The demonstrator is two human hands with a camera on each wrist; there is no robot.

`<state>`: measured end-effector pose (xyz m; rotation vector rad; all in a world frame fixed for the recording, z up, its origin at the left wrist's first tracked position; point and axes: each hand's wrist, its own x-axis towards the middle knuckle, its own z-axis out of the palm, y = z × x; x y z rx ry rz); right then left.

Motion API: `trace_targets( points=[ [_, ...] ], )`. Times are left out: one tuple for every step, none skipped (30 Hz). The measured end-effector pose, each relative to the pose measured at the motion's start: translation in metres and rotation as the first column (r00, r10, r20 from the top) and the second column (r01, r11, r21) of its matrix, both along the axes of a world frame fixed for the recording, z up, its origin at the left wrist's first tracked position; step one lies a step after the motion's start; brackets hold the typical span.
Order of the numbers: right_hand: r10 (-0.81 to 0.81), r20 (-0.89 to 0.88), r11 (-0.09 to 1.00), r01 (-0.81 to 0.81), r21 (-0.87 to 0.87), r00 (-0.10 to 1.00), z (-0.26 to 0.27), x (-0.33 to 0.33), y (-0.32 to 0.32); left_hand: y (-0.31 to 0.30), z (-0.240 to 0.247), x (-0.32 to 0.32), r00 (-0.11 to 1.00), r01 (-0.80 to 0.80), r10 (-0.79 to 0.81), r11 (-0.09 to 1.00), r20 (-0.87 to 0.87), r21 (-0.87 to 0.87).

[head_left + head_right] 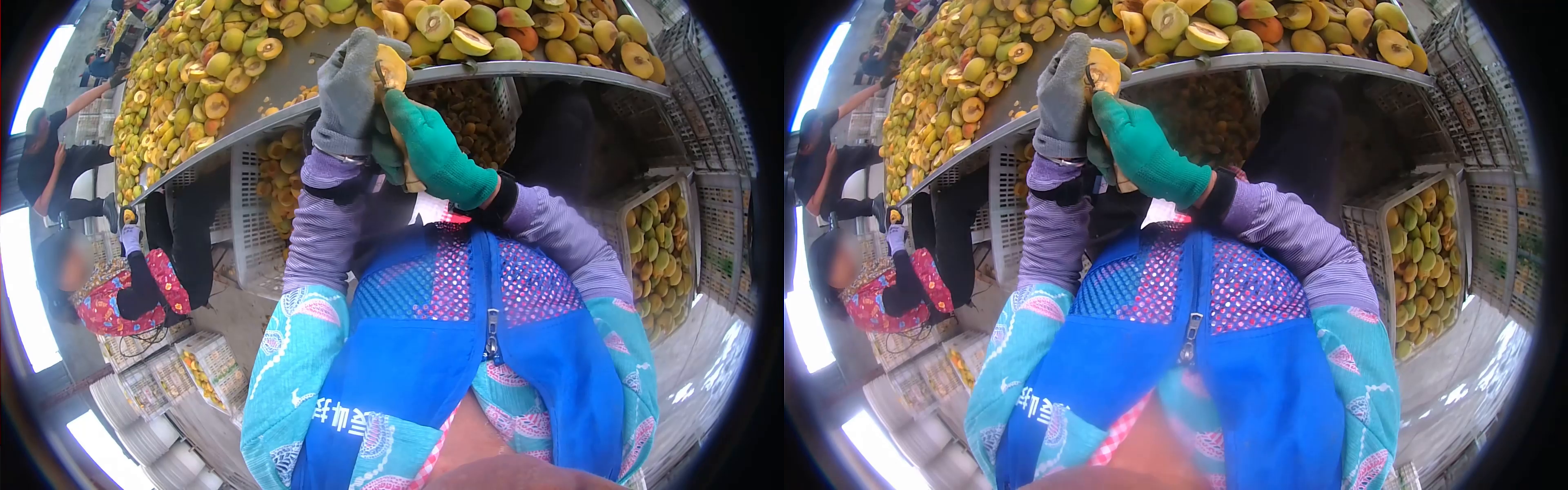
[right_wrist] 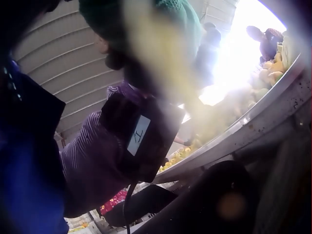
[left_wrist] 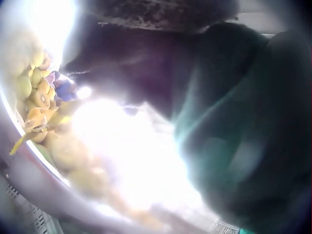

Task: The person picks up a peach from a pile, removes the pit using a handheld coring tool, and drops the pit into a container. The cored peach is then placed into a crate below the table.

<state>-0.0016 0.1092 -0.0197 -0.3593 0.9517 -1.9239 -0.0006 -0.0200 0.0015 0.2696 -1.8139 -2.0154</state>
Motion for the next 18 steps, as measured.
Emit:
trace_targets(
  points=[
    [-0.036, -0.072, 0.998, 0.039, 0.051, 0.997, 0.001, 0.001, 0.000, 0.000, 0.000, -0.001, 1.000, 0.001, -0.002, 0.999, 0.024, 0.049],
    [-0.067, -0.146, 0.992, 0.082, 0.100, 0.987, 0.002, 0.001, -0.001, -0.001, -0.004, -0.002, 1.000, -0.003, 0.002, 0.999, 0.014, 0.053],
    [-0.011, -0.013, 0.998, 0.012, 0.059, 1.000, 0.003, 0.000, -0.001, -0.003, -0.008, -0.003, 1.000, -0.008, 0.008, 0.998, 0.005, 0.056],
    [0.050, 0.116, 0.999, -0.051, 0.010, 0.992, 0.003, -0.004, 0.000, -0.004, -0.011, -0.004, 1.000, -0.012, 0.012, 0.998, -0.004, 0.060],
    [0.114, 0.241, 0.993, -0.106, -0.046, 0.964, 0.003, -0.006, 0.000, -0.004, -0.013, -0.004, 1.000, -0.026, 0.026, 0.998, -0.003, 0.052],
    [0.082, 0.158, 0.997, -0.082, -0.006, 0.984, 0.002, -0.005, 0.001, -0.003, -0.013, -0.003, 0.999, -0.039, 0.039, 0.998, -0.003, 0.046],
    [0.055, 0.070, 0.998, -0.057, 0.032, 0.996, 0.000, -0.004, 0.001, -0.002, -0.012, -0.002, 0.999, -0.053, 0.053, 0.998, -0.003, 0.040],
    [0.032, -0.018, 0.997, -0.031, 0.068, 0.999, -0.002, -0.003, 0.002, -0.001, -0.008, 0.001, 1.000, 0.000, -0.001, 0.999, 0.022, 0.055],
    [0.109, -0.013, 0.992, -0.108, 0.062, 0.994, -0.005, -0.006, 0.005, 0.000, 0.000, 0.006, 0.997, 0.052, -0.056, 0.996, 0.050, 0.072],
    [0.181, -0.011, 0.982, -0.180, 0.052, 0.983, -0.009, -0.014, 0.011, -0.003, 0.006, 0.010, 0.991, 0.108, -0.114, 0.990, 0.076, 0.087],
    [0.254, -0.013, 0.967, -0.253, 0.040, 0.967, -0.011, -0.019, 0.013, -0.014, 0.003, 0.014, 0.961, 0.240, -0.268, 0.930, 0.066, 0.278],
    [0.182, -0.035, 0.982, -0.180, 0.052, 0.983, -0.009, -0.013, 0.011, -0.011, 0.003, 0.016, 0.976, 0.180, -0.202, 0.959, 0.080, 0.218],
    [0.105, -0.058, 0.993, -0.102, 0.060, 0.993, -0.003, -0.003, 0.007, -0.006, 0.004, 0.014, 0.986, 0.124, -0.139, 0.980, 0.091, 0.156],
    [0.026, -0.088, 0.998, -0.020, 0.067, 0.996, 0.002, 0.004, 0.004, -0.001, 0.005, 0.012, 0.993, 0.070, -0.078, 0.993, 0.091, 0.092],
    [0.041, 0.063, 0.999, -0.041, 0.007, 0.997, 0.000, 0.005, 0.001, -0.001, 0.001, 0.008, 0.997, 0.036, -0.044, 0.993, 0.070, 0.113],
    [0.072, 0.093, 0.997, -0.072, -0.010, 0.993, 0.000, 0.003, 0.001, -0.002, -0.007, 0.005, 0.998, 0.001, -0.008, 0.990, 0.056, 0.138],
    [0.108, 0.130, 0.994, -0.106, -0.025, 0.986, -0.001, 0.002, 0.002, -0.002, -0.013, 0.007, 0.998, -0.040, 0.032, 0.985, 0.051, 0.167],
    [0.143, 0.163, 0.990, -0.139, -0.041, 0.976, -0.003, -0.001, 0.002, -0.001, -0.010, 0.006, 0.998, -0.017, 0.009, 0.992, 0.065, 0.124]
  ],
)
